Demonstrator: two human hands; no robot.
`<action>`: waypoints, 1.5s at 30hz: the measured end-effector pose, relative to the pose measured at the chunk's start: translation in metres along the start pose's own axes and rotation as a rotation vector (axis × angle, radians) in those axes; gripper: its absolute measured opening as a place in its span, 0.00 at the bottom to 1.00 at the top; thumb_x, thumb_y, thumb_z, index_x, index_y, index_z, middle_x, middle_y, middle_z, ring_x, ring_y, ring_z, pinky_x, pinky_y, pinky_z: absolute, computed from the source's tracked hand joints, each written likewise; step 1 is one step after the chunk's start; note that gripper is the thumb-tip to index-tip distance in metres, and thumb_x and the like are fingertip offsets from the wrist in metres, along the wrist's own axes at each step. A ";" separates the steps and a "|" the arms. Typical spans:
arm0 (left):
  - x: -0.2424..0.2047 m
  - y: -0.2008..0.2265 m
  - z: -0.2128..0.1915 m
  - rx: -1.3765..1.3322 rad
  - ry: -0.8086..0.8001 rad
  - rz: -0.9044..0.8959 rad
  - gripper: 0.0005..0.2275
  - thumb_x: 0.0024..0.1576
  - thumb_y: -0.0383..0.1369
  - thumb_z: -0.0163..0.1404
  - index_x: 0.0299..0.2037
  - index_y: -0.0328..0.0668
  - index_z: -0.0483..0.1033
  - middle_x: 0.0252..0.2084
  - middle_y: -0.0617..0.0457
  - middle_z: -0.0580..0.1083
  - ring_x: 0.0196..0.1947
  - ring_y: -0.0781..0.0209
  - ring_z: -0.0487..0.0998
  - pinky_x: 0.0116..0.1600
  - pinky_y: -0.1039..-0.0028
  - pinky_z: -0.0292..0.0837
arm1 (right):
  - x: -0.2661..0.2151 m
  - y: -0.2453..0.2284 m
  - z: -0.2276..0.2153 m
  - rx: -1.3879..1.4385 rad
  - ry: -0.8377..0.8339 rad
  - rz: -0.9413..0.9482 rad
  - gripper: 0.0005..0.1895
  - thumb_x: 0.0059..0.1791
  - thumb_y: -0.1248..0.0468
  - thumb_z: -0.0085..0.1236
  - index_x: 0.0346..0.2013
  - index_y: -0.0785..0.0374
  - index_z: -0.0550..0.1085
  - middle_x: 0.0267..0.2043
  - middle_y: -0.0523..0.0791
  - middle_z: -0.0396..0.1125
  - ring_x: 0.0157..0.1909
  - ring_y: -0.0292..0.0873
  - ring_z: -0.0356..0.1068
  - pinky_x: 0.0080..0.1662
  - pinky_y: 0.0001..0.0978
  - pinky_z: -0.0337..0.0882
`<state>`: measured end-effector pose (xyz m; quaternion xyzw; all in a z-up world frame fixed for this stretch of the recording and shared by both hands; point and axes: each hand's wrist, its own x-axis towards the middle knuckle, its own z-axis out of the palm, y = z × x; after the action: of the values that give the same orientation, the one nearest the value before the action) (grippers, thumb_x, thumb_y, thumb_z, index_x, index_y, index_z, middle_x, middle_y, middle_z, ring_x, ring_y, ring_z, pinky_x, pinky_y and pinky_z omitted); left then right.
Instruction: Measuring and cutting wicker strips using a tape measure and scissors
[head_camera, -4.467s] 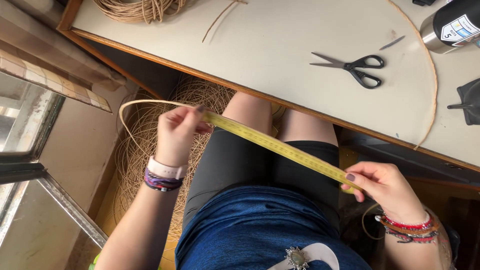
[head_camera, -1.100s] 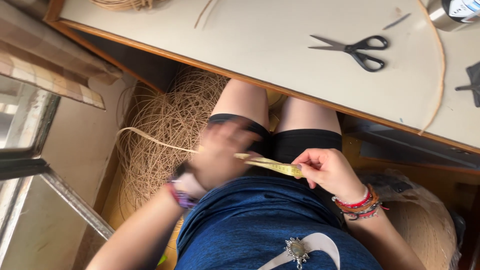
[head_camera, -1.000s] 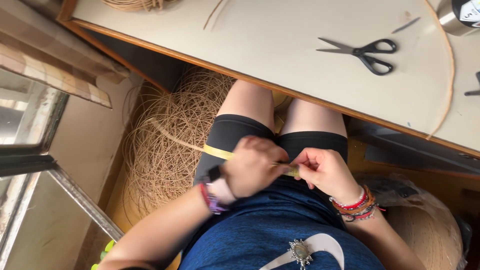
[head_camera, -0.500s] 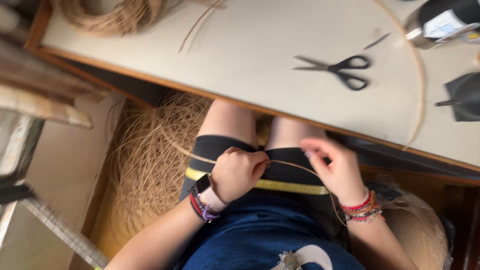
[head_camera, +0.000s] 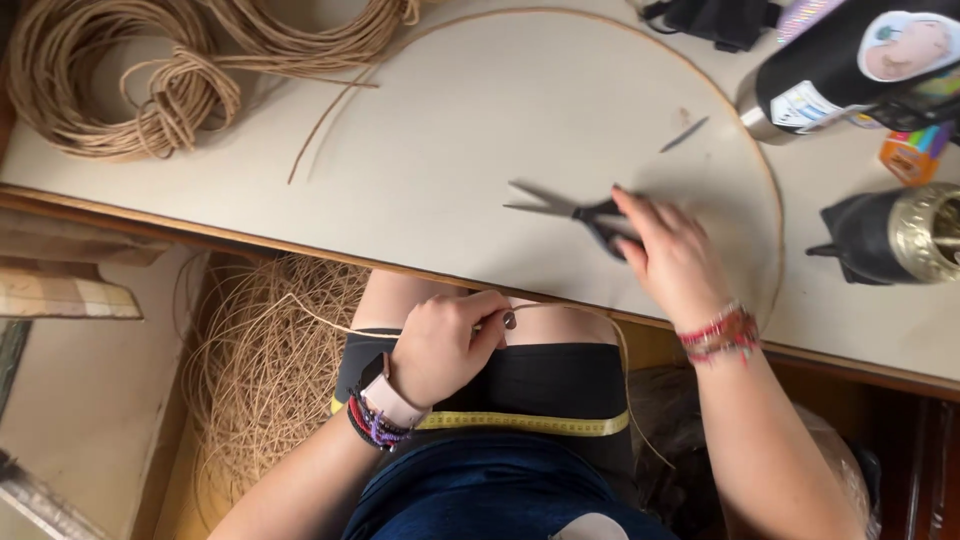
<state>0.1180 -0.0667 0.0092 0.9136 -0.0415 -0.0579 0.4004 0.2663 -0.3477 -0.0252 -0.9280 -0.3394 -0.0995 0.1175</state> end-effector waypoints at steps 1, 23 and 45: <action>0.001 0.000 -0.003 -0.028 -0.008 -0.042 0.05 0.60 0.36 0.49 0.35 0.56 0.79 0.21 0.67 0.79 0.31 0.55 0.84 0.39 0.66 0.81 | -0.004 -0.010 -0.006 -0.033 -0.059 0.047 0.35 0.46 0.64 0.64 0.69 0.49 0.68 0.52 0.44 0.72 0.54 0.49 0.72 0.52 0.44 0.73; -0.055 0.030 -0.010 -0.743 -0.144 0.024 0.11 0.67 0.35 0.42 0.34 0.45 0.75 0.17 0.62 0.65 0.15 0.73 0.65 0.25 0.81 0.61 | -0.137 -0.127 -0.061 1.762 -0.681 0.631 0.37 0.37 0.50 0.77 0.47 0.72 0.69 0.25 0.48 0.62 0.22 0.36 0.62 0.26 0.25 0.69; -0.064 0.002 0.020 -0.939 -0.092 0.331 0.15 0.68 0.40 0.44 0.30 0.46 0.76 0.62 0.41 0.73 0.61 0.53 0.76 0.67 0.63 0.68 | -0.102 -0.154 -0.080 1.457 -0.530 0.637 0.09 0.43 0.75 0.56 0.37 0.73 0.77 0.27 0.49 0.70 0.11 0.36 0.61 0.15 0.22 0.57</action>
<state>0.0518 -0.0746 0.0023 0.6124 -0.1732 -0.0462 0.7700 0.0811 -0.3184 0.0469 -0.6640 -0.0566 0.4042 0.6265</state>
